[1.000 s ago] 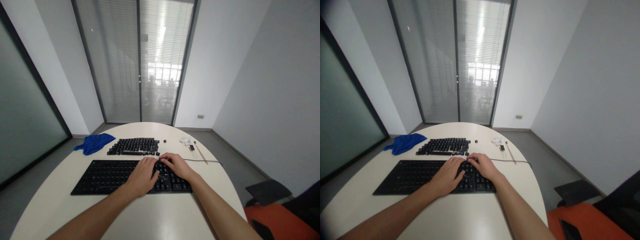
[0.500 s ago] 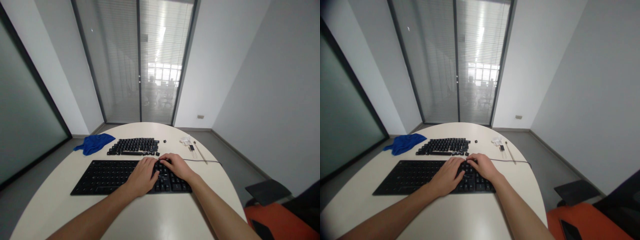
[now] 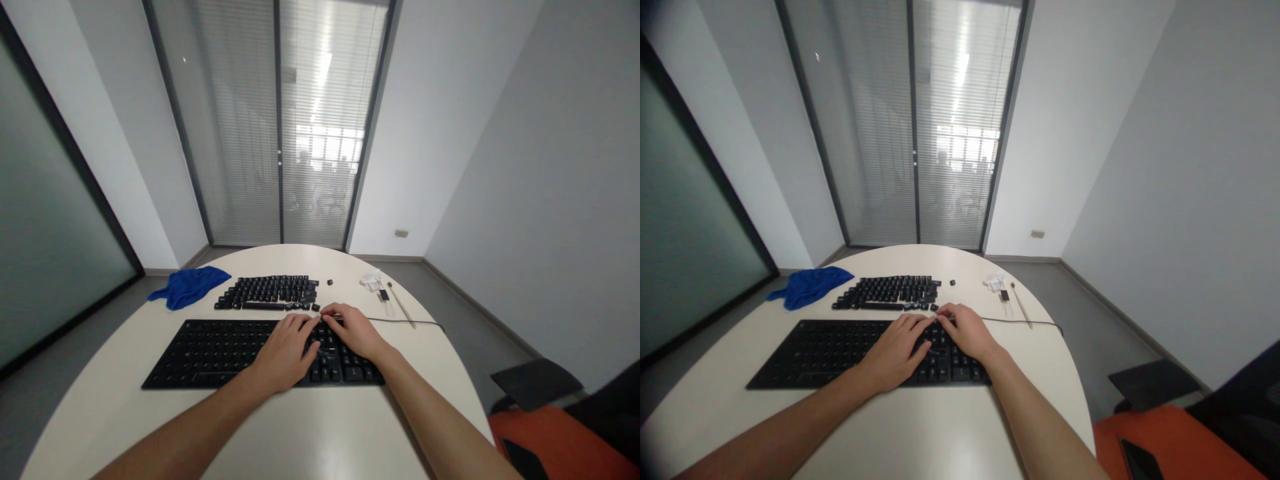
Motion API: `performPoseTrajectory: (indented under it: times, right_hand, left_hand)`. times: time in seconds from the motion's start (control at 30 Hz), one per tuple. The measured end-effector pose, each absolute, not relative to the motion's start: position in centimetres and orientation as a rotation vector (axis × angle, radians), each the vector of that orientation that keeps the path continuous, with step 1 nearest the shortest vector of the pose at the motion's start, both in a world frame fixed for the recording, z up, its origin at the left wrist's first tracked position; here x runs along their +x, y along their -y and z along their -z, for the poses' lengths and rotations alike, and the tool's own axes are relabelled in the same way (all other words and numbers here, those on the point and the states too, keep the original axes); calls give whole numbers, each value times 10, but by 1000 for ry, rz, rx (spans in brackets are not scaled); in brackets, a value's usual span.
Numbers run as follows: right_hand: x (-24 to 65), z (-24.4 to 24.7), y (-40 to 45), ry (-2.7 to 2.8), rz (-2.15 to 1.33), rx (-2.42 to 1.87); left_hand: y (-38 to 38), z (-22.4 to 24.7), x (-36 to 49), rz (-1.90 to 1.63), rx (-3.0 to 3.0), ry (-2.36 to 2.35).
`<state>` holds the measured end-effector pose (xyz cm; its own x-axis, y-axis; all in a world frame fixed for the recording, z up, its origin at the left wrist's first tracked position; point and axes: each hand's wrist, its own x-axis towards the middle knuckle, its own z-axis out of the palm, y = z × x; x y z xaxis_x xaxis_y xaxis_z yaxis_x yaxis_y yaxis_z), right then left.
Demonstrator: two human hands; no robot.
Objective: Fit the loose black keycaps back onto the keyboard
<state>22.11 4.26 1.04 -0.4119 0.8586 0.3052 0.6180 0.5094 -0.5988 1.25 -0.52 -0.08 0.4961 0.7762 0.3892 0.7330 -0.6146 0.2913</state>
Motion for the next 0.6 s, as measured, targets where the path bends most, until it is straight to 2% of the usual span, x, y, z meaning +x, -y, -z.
performPoseTrajectory:
  times: [0.6]
  right_hand:
    - [225, -12, -43, 2176, -633, -1126]
  left_hand:
    - [4, -9, 6, -699, 2671, -1277]
